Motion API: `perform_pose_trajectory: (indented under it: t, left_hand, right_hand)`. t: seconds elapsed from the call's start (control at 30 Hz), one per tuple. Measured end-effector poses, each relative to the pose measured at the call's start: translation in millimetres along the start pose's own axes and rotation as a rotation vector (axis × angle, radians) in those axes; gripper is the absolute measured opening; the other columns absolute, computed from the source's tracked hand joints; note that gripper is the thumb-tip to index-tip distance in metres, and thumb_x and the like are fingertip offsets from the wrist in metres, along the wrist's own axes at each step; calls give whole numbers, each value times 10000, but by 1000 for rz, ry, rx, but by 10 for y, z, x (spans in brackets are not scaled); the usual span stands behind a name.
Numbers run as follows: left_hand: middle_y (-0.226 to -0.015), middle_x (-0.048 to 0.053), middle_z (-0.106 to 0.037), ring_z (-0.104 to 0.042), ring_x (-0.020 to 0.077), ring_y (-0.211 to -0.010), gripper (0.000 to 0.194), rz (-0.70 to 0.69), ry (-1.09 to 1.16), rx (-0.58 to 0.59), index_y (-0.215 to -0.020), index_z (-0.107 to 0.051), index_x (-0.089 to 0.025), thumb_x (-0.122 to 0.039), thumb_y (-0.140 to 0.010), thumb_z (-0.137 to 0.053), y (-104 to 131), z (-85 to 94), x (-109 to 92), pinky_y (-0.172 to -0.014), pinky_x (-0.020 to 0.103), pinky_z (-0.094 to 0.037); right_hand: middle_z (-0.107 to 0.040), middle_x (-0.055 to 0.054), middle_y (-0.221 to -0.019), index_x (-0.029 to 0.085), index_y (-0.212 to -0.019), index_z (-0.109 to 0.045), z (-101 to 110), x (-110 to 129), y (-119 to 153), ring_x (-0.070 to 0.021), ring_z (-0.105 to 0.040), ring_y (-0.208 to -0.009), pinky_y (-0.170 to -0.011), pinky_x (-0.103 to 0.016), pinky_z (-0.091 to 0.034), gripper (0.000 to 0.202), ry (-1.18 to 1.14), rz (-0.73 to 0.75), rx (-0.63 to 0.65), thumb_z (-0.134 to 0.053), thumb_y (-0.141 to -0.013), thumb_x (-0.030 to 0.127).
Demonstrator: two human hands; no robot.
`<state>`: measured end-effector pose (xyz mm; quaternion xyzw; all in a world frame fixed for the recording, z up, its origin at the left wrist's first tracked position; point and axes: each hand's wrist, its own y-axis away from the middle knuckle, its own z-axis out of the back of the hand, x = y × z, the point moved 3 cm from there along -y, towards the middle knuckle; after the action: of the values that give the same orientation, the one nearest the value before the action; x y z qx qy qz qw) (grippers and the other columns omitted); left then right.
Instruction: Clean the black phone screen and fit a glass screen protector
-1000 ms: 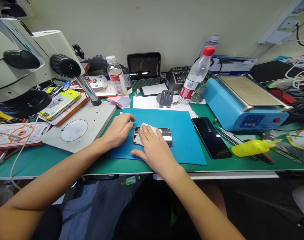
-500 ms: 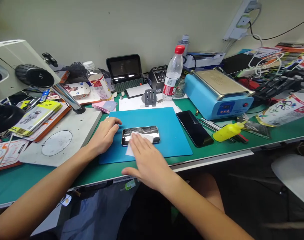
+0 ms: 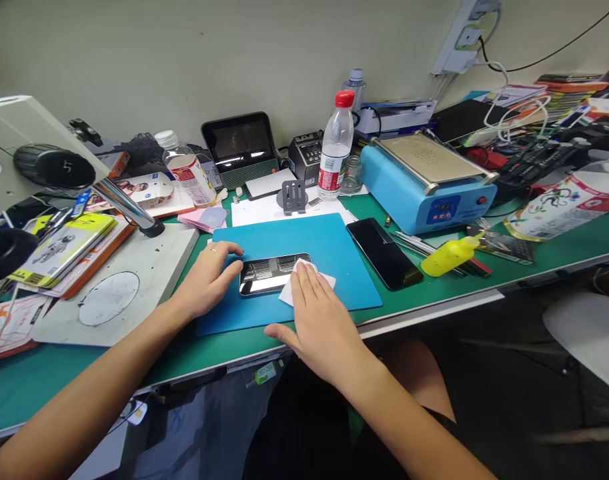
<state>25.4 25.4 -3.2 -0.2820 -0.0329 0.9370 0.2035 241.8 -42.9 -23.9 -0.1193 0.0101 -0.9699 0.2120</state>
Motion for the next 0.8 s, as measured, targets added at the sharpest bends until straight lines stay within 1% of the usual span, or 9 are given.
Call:
perform_pose_trajectory:
  t: [0.07,0.17,0.3,0.4,0.53,0.6,0.7,0.8]
  left_hand:
    - [-1197,102,-662,-556,304,-1170,296,-31,-21,24,-1125,-569,-206,-423,-1008,-406,14,-7,-47,-1026,499,-432]
    - [-1206,100,-663,-554,304,-1166,333,-76,-27,71,-1172,-568,-206,-465,-994,-460,33,-29,-85,-1013,485,-445]
    - [-1239,103,-667,-564,306,-1161,468,-95,-11,141,-1226,-575,-196,-582,-963,-540,38,-57,-67,-989,467,-475]
    - [-1259,114,-667,-572,318,-1144,580,-124,-49,169,-1261,-569,-184,-632,-900,-635,29,-59,-59,-955,463,-498]
    - [-1306,115,-653,-567,318,-1154,600,-157,-80,185,-1297,-552,-179,-587,-881,-696,24,-59,-57,-958,462,-502]
    - [-1321,114,-649,-567,317,-1170,585,-154,-78,188,-1312,-545,-186,-561,-889,-698,24,-61,-52,-955,458,-505]
    - [-1309,105,-658,-575,316,-1167,543,-159,-78,195,-1302,-556,-200,-532,-895,-695,23,-64,-55,-940,454,-510]
    - [-1295,104,-663,-583,312,-1143,508,-165,-82,188,-1276,-568,-204,-523,-899,-690,19,-60,-62,-928,451,-510]
  right_hand:
    - [-255,-291,-1673,-33,-1594,-297,10,-46,24,-388,-227,-1574,-1255,-580,-292,1022,4,-18,0,-329,-955,764]
    - [-306,-316,-1646,-66,-1567,-335,43,-85,-22,-401,-264,-1561,-1256,-591,-277,1041,39,-35,7,-295,-954,774]
    - [-333,-320,-1630,-80,-1544,-373,66,-64,17,-414,-338,-1530,-1232,-598,-315,1030,124,-27,-10,-238,-966,763]
    - [-344,-309,-1626,-68,-1539,-391,74,-71,61,-420,-364,-1516,-1223,-644,-298,1018,184,-11,-16,-196,-973,756]
    - [-379,-303,-1611,-69,-1537,-393,97,-107,14,-405,-357,-1524,-1237,-650,-260,1032,214,18,19,-184,-969,767]
    - [-380,-302,-1611,-66,-1538,-395,114,-124,1,-403,-380,-1512,-1233,-644,-276,1029,216,30,35,-180,-970,765]
    - [-383,-300,-1610,-64,-1534,-404,150,-157,-16,-408,-418,-1488,-1216,-646,-306,1039,229,34,24,-168,-965,772]
    - [-449,-294,-1578,-54,-1509,-452,193,-211,-74,-414,-430,-1478,-1220,-655,-286,1030,234,36,20,-225,-957,786]
